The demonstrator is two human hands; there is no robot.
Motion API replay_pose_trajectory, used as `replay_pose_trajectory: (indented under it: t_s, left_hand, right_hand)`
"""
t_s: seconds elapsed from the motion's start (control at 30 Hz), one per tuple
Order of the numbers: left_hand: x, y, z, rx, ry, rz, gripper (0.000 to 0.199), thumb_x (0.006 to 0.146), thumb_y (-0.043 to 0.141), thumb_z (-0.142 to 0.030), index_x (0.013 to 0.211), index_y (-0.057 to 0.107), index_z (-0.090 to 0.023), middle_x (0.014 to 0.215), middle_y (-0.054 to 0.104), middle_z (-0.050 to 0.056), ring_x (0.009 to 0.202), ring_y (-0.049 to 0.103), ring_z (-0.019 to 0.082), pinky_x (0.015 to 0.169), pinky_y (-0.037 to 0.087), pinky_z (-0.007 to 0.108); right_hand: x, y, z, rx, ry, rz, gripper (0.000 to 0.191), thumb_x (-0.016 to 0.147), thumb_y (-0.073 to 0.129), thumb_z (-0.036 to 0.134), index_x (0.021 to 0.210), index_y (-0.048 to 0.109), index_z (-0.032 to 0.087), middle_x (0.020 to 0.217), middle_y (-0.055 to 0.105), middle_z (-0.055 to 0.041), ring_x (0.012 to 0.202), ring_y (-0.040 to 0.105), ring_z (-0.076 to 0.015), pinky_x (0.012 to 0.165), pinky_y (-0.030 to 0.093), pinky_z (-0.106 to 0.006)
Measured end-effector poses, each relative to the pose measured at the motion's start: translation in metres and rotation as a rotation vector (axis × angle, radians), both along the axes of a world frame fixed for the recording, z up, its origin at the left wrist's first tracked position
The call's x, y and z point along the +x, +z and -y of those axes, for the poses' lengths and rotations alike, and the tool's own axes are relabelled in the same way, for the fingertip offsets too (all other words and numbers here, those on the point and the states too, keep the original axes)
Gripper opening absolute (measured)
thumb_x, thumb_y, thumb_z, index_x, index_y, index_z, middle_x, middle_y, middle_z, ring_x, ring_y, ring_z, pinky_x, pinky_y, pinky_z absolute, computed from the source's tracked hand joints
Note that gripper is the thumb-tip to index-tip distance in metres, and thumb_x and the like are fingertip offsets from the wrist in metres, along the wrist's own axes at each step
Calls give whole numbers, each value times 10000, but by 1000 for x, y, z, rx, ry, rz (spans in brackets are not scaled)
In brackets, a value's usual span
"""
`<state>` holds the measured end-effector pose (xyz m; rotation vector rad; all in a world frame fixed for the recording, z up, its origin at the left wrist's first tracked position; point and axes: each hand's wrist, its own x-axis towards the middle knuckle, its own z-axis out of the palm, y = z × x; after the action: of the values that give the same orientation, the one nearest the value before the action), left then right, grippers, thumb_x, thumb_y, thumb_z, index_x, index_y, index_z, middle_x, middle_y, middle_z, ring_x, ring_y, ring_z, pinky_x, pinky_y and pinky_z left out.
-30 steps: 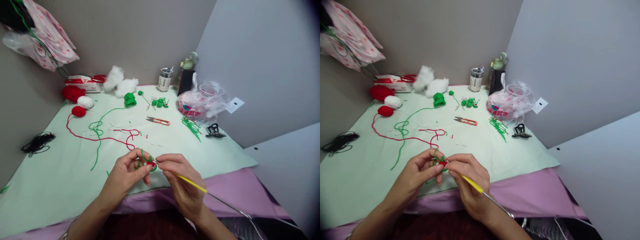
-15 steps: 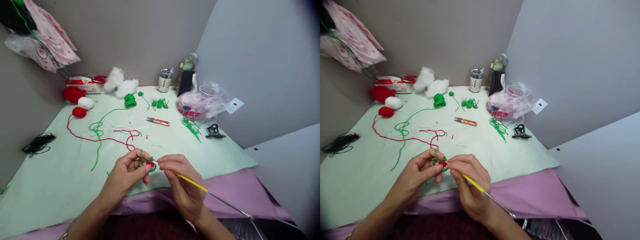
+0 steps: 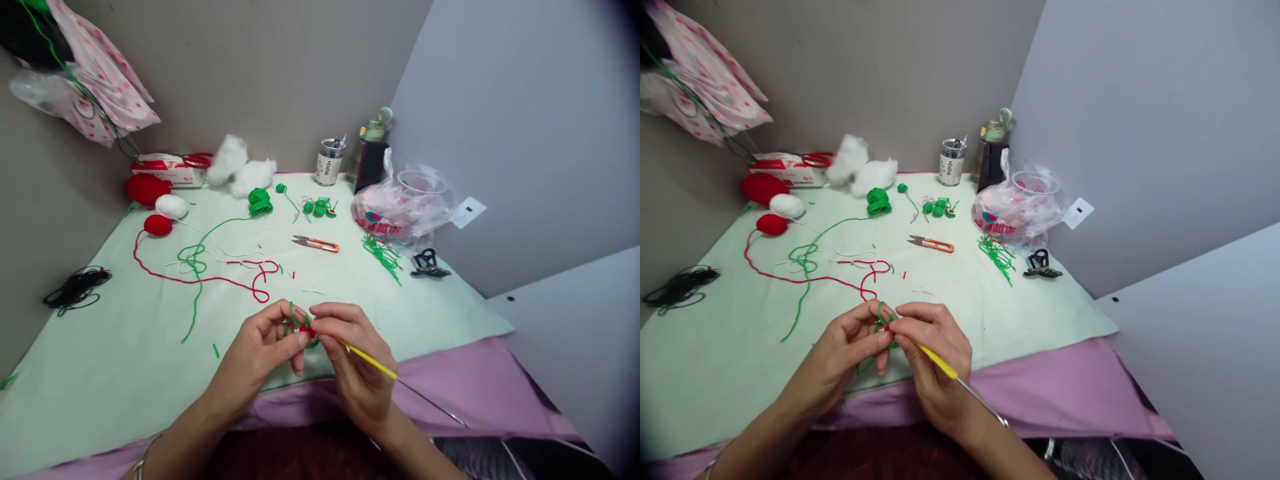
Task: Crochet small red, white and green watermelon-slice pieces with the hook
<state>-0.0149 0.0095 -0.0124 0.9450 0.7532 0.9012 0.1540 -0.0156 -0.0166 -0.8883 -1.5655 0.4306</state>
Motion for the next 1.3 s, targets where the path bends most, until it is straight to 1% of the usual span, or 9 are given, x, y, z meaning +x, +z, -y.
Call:
replay_pose_trajectory:
  t_s: [0.13,0.2,0.27,0.37,0.53,0.67,0.87,1.07,1.3]
  left_hand:
    - [4,2,0,-3,15,9,183,859,861,-315,917,730,-200,721,620,-66,538,560,49,563,444,176]
    - [6,4,0,-5,60,-11,265,832,885,-317,1042,753,-223,755,609,-73,492,482,29,474,371,161]
    - [9,7,1,7,131,-60,464,816,899,-306,1245,727,-268,818,621,-71,486,423,19,441,324,155]
    - [12,10,3,58,244,-138,666,813,899,-288,1426,638,-302,836,626,-67,533,406,31,499,370,154]
    - [14,11,9,138,356,-226,661,822,874,-278,1440,637,-287,827,646,-54,548,412,45,523,394,165]
    - [15,10,11,191,431,-273,585,822,857,-272,1380,680,-267,834,670,-44,520,442,49,487,398,178]
    - [15,2,12,399,541,-320,472,842,816,-176,1289,727,-298,814,736,-42,757,666,131,700,534,223]
    - [11,-4,16,469,576,-361,471,862,840,-180,1291,724,-339,906,775,-40,952,707,187,1032,505,345]
    - [12,-5,16,473,569,-288,479,879,823,-174,1310,712,-350,922,803,-29,922,732,196,986,548,352]
  right_hand:
    - [-1,-4,-2,7,40,-55,306,998,616,34,1157,768,246,1142,782,-63,1051,734,-170,899,604,-304]
    - [-2,-5,-2,17,27,-95,321,1005,606,38,1173,767,258,1131,787,-55,1039,733,-170,894,605,-309]
    - [-2,-7,0,24,8,-131,328,1009,603,45,1185,768,268,1127,785,-51,1029,736,-166,878,611,-301]
    - [-2,-8,4,24,-5,-158,332,1014,600,54,1187,771,279,1117,786,-45,1017,742,-160,855,619,-284]
    - [-1,-11,8,36,5,-174,331,1034,567,73,1201,759,283,1129,788,-49,1031,747,-165,855,630,-294]
    - [-1,-13,7,61,41,-161,317,1059,531,99,1233,733,271,1169,779,-66,1094,752,-182,940,633,-345]
    - [0,-12,7,97,64,-93,257,1080,500,147,1194,714,233,1120,775,-87,1147,750,-220,985,641,-414]
    - [3,-4,8,121,35,20,243,1085,480,176,1144,712,212,1077,785,-119,1118,774,-243,916,681,-424]
    - [5,-2,6,278,-31,266,203,1053,525,119,1136,694,194,1101,786,-151,1177,763,-255,911,700,-413]
